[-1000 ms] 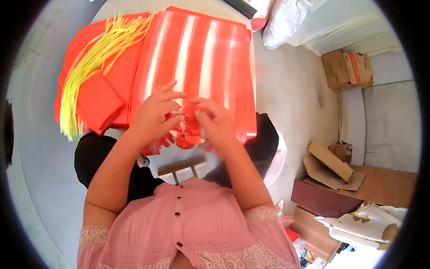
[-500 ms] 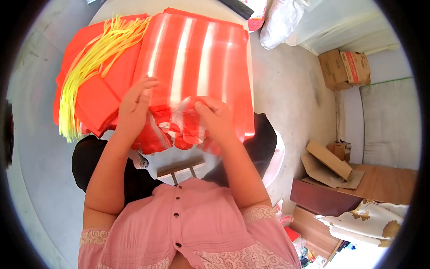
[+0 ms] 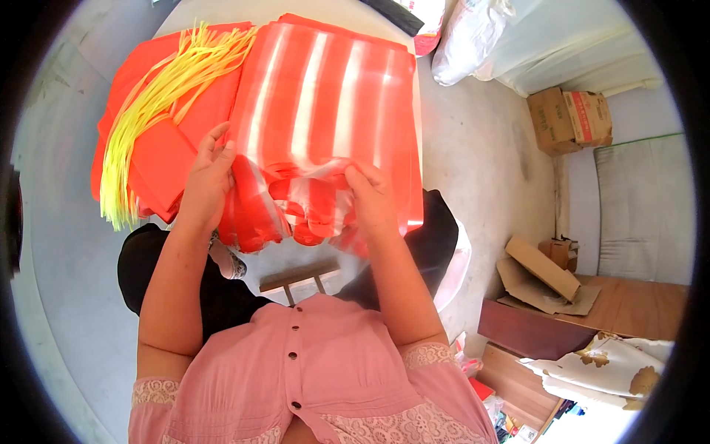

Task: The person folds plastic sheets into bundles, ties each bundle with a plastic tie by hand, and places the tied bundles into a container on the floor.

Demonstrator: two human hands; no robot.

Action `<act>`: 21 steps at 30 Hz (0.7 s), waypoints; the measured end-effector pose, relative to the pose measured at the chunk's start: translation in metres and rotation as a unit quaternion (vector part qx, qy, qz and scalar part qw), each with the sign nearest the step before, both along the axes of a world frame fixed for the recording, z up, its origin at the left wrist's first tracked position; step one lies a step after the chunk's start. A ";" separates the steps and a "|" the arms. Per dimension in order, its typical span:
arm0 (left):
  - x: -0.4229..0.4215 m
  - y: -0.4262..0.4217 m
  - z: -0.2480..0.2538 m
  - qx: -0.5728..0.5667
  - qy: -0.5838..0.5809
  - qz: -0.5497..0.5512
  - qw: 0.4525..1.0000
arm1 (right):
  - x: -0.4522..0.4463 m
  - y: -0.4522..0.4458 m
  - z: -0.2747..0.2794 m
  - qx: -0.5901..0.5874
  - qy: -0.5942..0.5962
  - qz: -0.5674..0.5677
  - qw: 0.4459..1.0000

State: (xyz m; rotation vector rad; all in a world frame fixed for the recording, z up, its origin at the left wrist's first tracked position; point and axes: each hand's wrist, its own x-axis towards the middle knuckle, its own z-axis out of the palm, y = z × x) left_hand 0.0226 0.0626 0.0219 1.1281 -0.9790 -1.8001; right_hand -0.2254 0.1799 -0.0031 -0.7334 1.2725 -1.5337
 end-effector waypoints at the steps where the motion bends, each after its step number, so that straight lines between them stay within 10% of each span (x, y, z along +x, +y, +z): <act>1: 0.000 0.002 0.008 0.011 -0.014 -0.011 1.000 | 0.000 0.000 0.000 -0.019 -0.008 0.006 1.000; 8: 0.017 0.007 -0.005 -0.129 -0.102 -0.085 0.983 | 0.009 0.012 0.014 -0.024 0.132 0.103 0.986; 21: 0.059 0.028 -0.002 0.003 -0.101 -0.221 0.970 | 0.054 0.004 0.015 -0.195 0.524 0.187 0.808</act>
